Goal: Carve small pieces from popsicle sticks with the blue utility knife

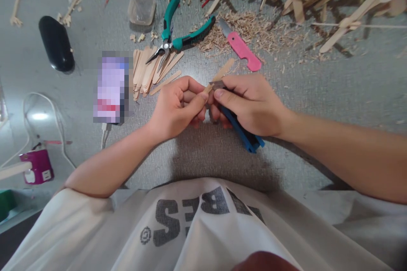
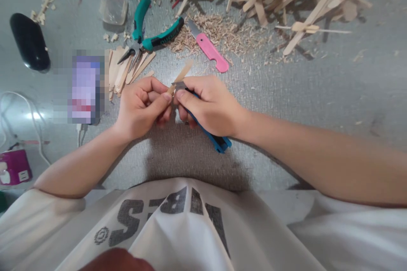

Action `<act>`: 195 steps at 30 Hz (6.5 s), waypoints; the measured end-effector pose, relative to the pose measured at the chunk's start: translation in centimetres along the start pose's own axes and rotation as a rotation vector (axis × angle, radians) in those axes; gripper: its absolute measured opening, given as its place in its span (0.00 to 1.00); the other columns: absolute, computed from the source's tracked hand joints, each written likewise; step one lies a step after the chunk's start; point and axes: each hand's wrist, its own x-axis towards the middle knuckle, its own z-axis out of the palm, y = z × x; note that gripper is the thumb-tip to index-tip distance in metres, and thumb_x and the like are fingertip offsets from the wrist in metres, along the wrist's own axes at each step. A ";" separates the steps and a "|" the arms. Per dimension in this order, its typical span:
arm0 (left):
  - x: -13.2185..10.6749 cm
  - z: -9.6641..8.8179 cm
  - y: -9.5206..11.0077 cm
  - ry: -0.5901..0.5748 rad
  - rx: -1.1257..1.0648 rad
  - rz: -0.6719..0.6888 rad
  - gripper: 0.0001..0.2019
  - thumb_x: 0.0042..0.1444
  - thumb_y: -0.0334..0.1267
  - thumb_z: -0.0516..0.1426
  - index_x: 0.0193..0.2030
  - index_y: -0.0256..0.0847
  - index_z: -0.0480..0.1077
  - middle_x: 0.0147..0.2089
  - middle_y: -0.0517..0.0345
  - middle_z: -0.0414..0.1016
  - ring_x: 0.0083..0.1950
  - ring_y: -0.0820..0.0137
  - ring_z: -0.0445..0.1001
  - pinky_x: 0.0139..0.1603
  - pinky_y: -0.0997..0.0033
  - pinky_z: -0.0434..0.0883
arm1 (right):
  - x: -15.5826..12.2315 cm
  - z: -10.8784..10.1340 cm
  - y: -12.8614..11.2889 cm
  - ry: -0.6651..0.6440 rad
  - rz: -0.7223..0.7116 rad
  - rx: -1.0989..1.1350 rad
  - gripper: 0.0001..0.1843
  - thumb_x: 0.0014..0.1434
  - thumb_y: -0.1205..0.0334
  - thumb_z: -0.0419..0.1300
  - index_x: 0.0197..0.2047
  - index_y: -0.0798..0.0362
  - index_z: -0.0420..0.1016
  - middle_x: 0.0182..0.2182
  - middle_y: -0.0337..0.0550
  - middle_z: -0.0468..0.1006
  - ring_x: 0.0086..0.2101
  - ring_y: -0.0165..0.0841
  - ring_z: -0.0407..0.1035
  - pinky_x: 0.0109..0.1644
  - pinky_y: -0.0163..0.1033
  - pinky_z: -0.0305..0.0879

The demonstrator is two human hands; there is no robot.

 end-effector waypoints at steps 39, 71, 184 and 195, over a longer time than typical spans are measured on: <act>-0.7 1.1 -1.2 0.143 -0.043 0.073 0.14 0.71 0.42 0.70 0.41 0.42 0.70 0.27 0.64 0.83 0.23 0.75 0.80 0.25 0.79 0.75 | -0.5 0.6 0.8 0.065 -0.088 -0.197 0.29 0.77 0.44 0.67 0.26 0.50 0.73 0.21 0.37 0.75 0.19 0.26 0.67 0.22 0.35 0.60; -0.6 0.8 -1.1 0.046 -0.067 0.091 0.12 0.71 0.37 0.68 0.38 0.42 0.71 0.27 0.63 0.82 0.25 0.74 0.81 0.28 0.76 0.78 | 0.1 0.4 0.3 -0.051 -0.068 0.033 0.33 0.72 0.35 0.70 0.25 0.49 0.71 0.22 0.38 0.75 0.21 0.27 0.67 0.24 0.38 0.64; -1.2 0.0 -0.7 0.157 0.690 0.468 0.19 0.75 0.37 0.57 0.28 0.42 0.69 0.23 0.64 0.68 0.25 0.76 0.63 0.29 0.70 0.59 | 0.6 -0.7 0.2 -0.003 0.061 -0.049 0.25 0.76 0.58 0.69 0.25 0.53 0.76 0.21 0.39 0.77 0.20 0.26 0.65 0.24 0.35 0.62; -0.4 0.0 -1.6 0.267 0.221 0.129 0.12 0.72 0.46 0.66 0.41 0.41 0.75 0.30 0.59 0.83 0.23 0.76 0.74 0.26 0.76 0.72 | 0.1 0.0 0.4 0.135 -0.108 -0.482 0.27 0.73 0.64 0.65 0.22 0.48 0.61 0.19 0.35 0.63 0.23 0.30 0.56 0.29 0.44 0.50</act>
